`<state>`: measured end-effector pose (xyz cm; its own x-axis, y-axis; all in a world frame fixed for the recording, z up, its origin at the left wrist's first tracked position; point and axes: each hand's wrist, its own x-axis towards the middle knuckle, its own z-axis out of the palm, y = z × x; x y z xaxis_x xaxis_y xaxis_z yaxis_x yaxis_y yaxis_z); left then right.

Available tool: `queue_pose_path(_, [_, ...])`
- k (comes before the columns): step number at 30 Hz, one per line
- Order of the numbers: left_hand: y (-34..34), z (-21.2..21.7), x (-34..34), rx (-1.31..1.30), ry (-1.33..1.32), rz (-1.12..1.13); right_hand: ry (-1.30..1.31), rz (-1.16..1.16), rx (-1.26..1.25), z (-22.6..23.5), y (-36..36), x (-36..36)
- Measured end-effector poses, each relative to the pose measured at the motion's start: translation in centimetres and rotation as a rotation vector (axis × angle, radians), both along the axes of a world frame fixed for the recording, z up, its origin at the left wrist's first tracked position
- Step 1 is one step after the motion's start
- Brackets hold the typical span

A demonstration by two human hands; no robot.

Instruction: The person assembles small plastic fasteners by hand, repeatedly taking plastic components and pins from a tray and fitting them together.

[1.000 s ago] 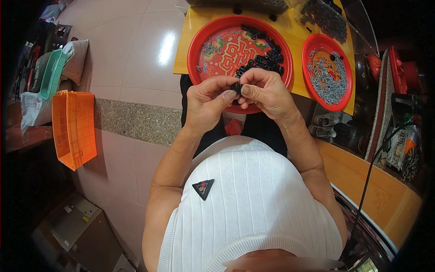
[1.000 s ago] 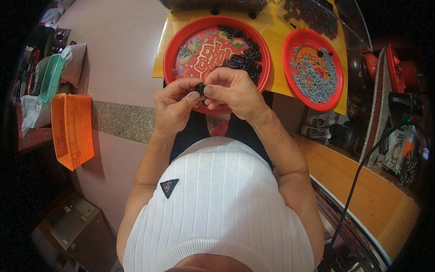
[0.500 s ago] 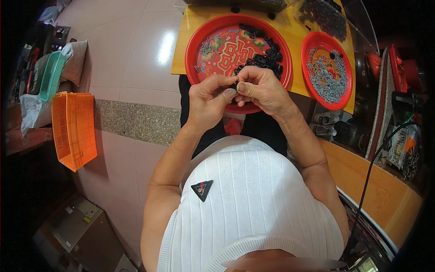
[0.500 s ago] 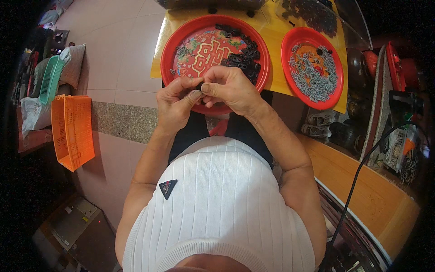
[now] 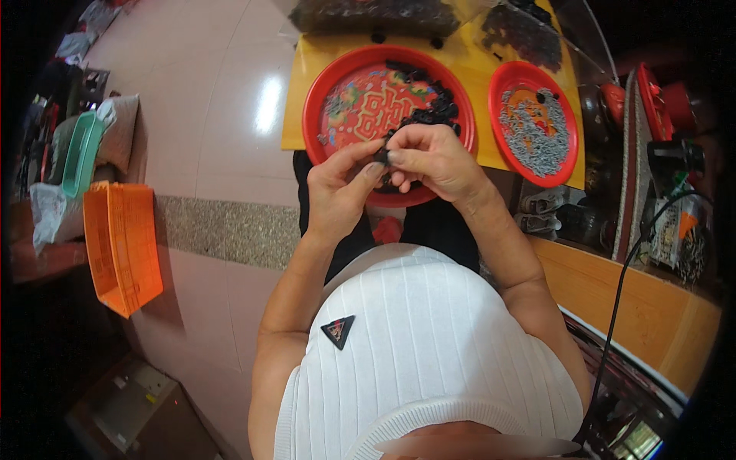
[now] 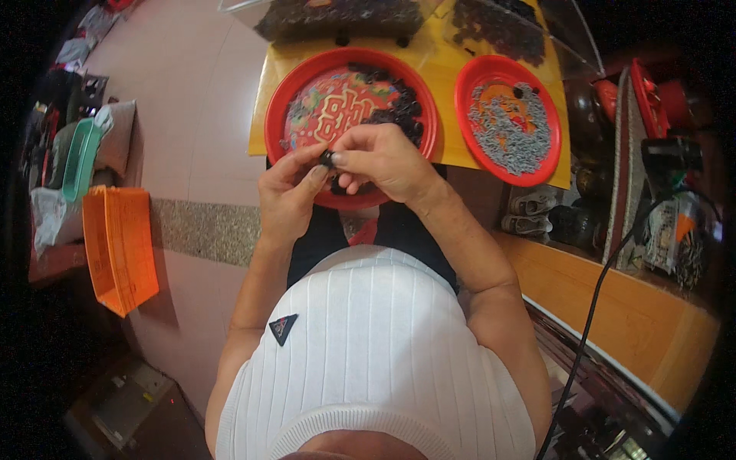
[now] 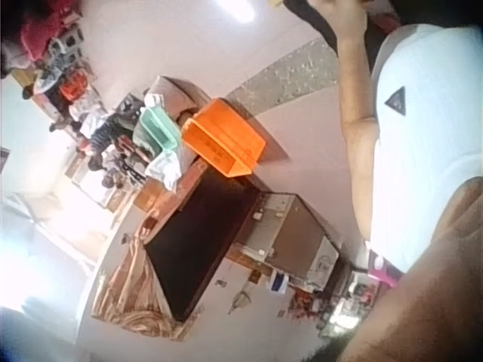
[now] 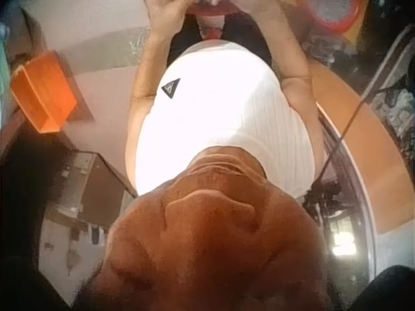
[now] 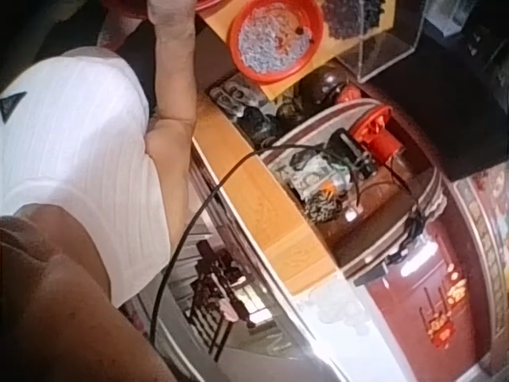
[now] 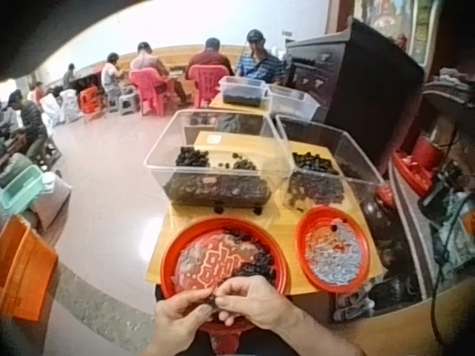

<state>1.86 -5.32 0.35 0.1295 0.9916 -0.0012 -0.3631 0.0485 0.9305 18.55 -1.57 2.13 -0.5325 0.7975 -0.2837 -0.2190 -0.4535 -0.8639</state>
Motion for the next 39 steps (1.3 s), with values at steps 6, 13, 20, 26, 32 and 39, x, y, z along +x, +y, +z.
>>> queue_pose_path(6, [-0.7,0.3,-1.5,0.163,0.2,0.136,0.127,-0.142,0.279,4.0,5.3,3.5])
queue_pose_path(13, [0.4,-0.9,-4.5,0.29,0.577,0.28,-0.173,-0.411,0.478,5.5,9.2,7.4])
queue_pose_path(20, [1.4,0.6,-3.8,0.479,0.861,0.19,-0.831,-0.054,1.029,-0.3,4.1,0.2])
queue_pose_path(26, [1.8,0.2,-3.9,0.518,0.864,0.212,-0.993,0.153,1.292,-1.0,2.3,-2.5])
queue_pose_path(32, [1.7,0.0,-4.0,0.533,0.939,0.175,-1.118,0.208,1.335,-1.8,2.0,-3.8])
queue_pose_path(39, [2.0,-0.1,-3.5,0.6,1.051,0.158,-1.197,0.045,1.426,-2.4,2.7,-3.7])
